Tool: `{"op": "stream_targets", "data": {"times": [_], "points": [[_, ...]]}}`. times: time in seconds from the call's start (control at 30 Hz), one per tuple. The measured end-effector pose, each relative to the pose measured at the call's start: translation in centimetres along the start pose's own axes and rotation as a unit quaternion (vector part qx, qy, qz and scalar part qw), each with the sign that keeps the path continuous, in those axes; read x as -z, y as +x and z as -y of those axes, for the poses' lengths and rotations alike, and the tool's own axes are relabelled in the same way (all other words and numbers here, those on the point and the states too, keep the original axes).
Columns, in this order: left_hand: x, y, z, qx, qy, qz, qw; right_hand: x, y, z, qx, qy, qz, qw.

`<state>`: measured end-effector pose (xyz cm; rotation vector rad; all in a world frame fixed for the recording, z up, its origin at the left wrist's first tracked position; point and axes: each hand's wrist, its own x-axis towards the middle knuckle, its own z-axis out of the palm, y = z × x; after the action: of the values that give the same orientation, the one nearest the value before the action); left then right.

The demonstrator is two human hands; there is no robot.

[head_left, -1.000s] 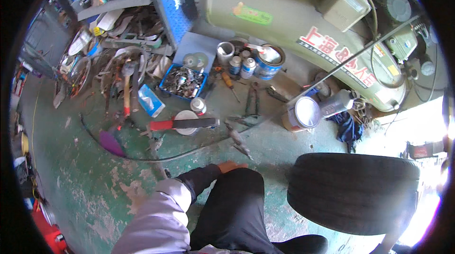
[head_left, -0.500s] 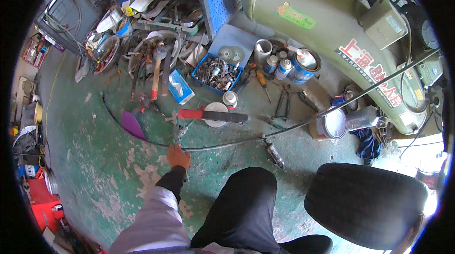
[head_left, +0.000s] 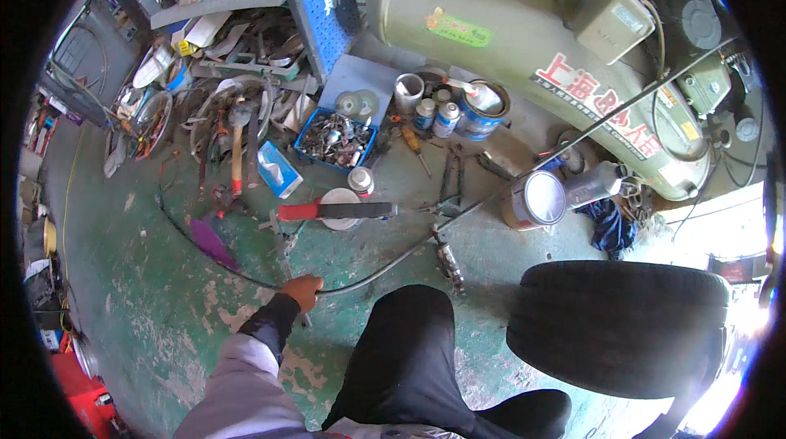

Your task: The person inspects a car tire, inflates it with an air hose, then uses a screwdriver and pliers to remove a nail from the tread. The tire is rotated and re-inflated after the nail is removed.

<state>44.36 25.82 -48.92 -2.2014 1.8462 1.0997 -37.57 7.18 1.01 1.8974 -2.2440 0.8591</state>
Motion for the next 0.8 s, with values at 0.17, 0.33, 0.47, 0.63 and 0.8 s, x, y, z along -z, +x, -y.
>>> {"op": "stream_targets", "data": {"times": [0.17,0.33,0.47,0.63,0.8], "points": [[1.9,0.9,-4.0,-0.049,-0.093,0.108,0.989,0.2,-0.7,0.2,0.008,0.006,-0.008,1.000],[2.3,3.0,-7.8,-0.193,-0.183,0.151,0.952,0.5,-1.8,0.5,0.013,0.010,-0.019,1.000],[4.1,5.3,-10.9,-0.216,-0.190,0.129,0.949,0.7,-2.6,1.0,0.014,0.009,-0.025,1.000],[7.3,9.1,-16.7,-0.256,-0.291,0.129,0.913,0.5,-3.1,2.5,0.027,0.007,-0.028,0.999],[6.7,13.7,-24.7,-0.244,-0.276,0.218,0.904,-0.6,-2.9,5.4,0.043,0.004,-0.028,0.999]]}}
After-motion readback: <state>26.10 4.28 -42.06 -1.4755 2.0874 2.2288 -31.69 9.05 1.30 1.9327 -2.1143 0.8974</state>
